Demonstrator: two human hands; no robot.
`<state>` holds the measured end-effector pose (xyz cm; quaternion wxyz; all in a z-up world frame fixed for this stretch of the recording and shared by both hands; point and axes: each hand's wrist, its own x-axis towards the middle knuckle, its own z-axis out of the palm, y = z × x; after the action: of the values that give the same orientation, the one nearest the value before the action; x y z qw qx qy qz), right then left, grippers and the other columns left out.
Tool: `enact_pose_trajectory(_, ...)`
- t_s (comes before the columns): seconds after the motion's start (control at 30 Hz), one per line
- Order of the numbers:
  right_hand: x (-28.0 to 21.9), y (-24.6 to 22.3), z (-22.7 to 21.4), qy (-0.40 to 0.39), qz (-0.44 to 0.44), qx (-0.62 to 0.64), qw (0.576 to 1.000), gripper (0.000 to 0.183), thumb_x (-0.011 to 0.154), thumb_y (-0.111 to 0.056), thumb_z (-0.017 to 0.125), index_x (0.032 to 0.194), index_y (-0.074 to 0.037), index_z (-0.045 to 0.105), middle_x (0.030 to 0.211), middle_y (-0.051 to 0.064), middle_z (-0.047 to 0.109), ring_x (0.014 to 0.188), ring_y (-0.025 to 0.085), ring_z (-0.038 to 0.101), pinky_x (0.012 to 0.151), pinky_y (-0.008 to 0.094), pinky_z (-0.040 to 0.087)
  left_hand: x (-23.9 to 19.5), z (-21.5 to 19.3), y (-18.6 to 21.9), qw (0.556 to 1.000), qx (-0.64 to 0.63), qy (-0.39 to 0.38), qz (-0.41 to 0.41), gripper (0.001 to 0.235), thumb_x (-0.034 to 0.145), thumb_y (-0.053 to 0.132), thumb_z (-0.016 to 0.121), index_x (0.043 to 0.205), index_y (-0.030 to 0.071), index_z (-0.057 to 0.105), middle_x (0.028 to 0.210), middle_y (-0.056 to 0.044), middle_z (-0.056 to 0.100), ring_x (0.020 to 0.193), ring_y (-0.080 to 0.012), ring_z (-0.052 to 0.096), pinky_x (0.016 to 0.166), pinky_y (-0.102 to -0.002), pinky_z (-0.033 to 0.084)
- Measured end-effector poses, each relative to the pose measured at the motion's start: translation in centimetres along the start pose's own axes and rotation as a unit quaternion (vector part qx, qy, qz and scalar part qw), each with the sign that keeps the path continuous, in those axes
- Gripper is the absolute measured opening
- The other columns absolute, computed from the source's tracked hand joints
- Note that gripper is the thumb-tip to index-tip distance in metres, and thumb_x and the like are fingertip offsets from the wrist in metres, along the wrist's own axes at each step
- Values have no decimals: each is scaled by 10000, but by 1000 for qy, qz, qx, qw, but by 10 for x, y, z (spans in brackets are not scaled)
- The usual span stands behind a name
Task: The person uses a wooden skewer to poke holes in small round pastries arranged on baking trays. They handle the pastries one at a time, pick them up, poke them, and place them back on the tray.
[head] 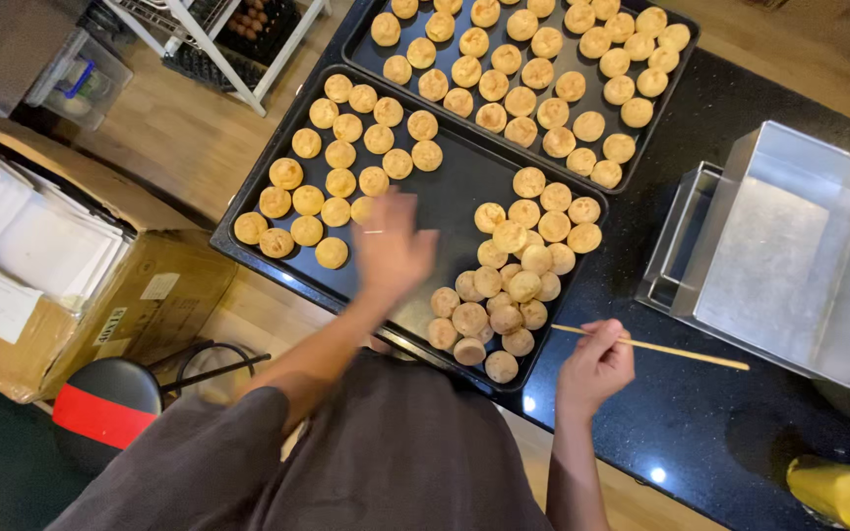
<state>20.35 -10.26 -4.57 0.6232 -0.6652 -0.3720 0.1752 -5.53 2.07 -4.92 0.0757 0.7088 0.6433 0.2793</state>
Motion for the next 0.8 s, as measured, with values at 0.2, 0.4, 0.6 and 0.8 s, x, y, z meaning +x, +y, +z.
enact_pose_trajectory(0.2,5,-2,26,-75,17,41,996,358,1135,-220,523,844,-30,606,678,-42,480,616,21,413,535,218,305,-44,-17,-94,978,158,-34,133,714,900,411,622,1499,64,444,1578,-177,407,1415,-421,399,1106,-585,334)
enact_pose_trajectory(0.4,7,-9,51,-126,2,61,990,294,1107,-165,540,867,-19,627,675,-62,485,618,8,407,543,212,313,-37,0,-96,974,181,-134,-5,611,926,501,634,1474,273,490,1418,-183,480,1179,-380,504,867,-530,447)
enact_pose_trajectory(0.6,4,-19,63,-148,-1,69,987,321,1103,-190,537,851,-21,639,655,-64,498,595,5,412,529,210,320,-4,44,-87,985,150,-82,2,514,964,438,610,1440,268,516,1246,-177,517,1095,-350,560,749,-472,527)
enact_pose_trajectory(0.8,12,-40,63,-142,24,80,986,335,1102,-205,526,852,-16,641,654,-55,501,580,7,421,509,210,322,19,64,-59,998,-10,-63,14,332,1029,362,549,1266,130,567,1115,-185,526,967,-343,596,701,-417,529)
